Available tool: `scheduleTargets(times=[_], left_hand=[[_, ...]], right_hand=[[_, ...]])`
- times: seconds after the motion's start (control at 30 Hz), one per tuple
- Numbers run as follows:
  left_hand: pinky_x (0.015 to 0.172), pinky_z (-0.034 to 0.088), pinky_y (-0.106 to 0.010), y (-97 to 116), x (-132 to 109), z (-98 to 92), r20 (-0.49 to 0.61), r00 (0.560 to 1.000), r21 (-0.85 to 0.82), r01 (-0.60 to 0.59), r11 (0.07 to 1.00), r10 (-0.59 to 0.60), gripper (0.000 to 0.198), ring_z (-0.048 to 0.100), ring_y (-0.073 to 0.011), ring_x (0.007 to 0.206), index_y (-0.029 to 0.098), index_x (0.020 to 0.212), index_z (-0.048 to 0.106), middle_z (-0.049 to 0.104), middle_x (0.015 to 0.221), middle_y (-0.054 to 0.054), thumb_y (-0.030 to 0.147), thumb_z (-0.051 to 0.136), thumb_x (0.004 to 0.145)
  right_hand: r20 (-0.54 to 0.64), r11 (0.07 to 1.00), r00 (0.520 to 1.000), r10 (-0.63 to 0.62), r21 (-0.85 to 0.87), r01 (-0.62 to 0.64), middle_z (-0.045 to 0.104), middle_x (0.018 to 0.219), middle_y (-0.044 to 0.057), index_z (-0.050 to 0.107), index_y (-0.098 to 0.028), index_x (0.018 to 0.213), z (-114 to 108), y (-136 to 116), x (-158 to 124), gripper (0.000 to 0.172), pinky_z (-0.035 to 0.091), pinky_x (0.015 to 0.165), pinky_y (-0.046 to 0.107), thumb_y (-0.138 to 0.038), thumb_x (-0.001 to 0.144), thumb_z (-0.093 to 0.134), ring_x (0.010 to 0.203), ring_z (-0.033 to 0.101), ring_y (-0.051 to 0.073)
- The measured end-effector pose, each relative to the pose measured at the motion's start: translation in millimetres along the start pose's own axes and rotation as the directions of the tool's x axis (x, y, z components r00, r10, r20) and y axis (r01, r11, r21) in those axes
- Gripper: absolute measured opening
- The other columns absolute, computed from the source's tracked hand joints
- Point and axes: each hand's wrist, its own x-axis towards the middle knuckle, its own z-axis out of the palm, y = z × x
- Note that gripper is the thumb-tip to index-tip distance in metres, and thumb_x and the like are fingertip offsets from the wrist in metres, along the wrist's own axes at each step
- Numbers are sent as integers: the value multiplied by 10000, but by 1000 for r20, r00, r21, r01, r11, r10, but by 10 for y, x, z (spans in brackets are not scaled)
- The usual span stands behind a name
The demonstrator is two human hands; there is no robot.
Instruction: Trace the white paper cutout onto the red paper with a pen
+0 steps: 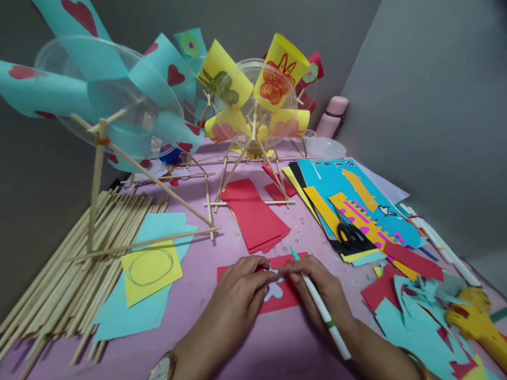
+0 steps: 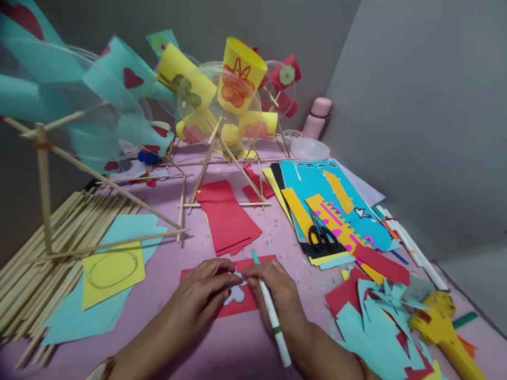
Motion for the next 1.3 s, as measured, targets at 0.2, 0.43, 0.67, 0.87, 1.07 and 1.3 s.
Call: scheduleTargets(times=[0.2, 0.43, 0.67, 0.87, 1.07, 1.3], left_hand=[[894, 419, -317, 27, -15, -4, -7, 1000, -10, 15, 1000, -15, 226, 514, -163, 1039, 244, 1040, 601, 577, 1089, -20, 111, 469, 914], [935, 418, -365, 7, -54, 21, -40, 998, 22, 47, 999, -46, 254, 510, -181, 1050, 230, 1073, 489, 581, 1099, -24, 78, 483, 870], [925, 443, -384, 83, -84, -47, -97, 994, 122, 54, 991, -42, 315, 511, -201, 1074, 236, 1091, 489, 572, 1132, -39, 69, 515, 825], [834, 493, -395, 161, -64, 29, -154, 988, 313, 62, 948, -14, 234, 571, -216, 961, 195, 966, 578, 630, 1049, -58, 28, 489, 830], [741, 521, -352, 192, -92, 249, -196, 980, 477, 57, 877, 43, 345, 632, -214, 799, 180, 944, 640, 685, 855, -40, -29, 398, 814], [713, 515, -322, 281, -150, 314, -249, 965, 547, 68, 834, 84, 318, 630, -198, 773, 172, 912, 633, 669, 813, -41, -16, 388, 839]], right_hand=[[75, 989, 992, -100, -99, 107, 624, 836, 32, 516, -228, 930, 32, 25, -9, 197, 466, 692, 311, -99, 804, 594, 786, 545, 188], [148, 974, 977, -151, -146, 173, 594, 779, 17, 498, -218, 885, 64, 23, 11, 185, 446, 642, 291, -63, 800, 550, 726, 532, 181], [163, 966, 977, -140, -196, 171, 584, 743, 5, 505, -218, 850, 64, -16, 30, 228, 426, 608, 263, -18, 746, 544, 699, 528, 174], [163, 969, 982, -94, -211, 128, 596, 755, 11, 526, -219, 852, 82, -36, 31, 228, 451, 619, 274, -14, 755, 533, 703, 555, 182], [118, 976, 985, -123, -168, 142, 605, 730, 26, 561, -208, 811, 121, -31, 44, 222, 453, 604, 286, -13, 723, 504, 685, 564, 199], [158, 953, 960, 230, 163, -255, 629, 795, 31, 568, -196, 921, -40, -94, 127, 132, 467, 671, 281, -307, 891, 503, 732, 594, 181]])
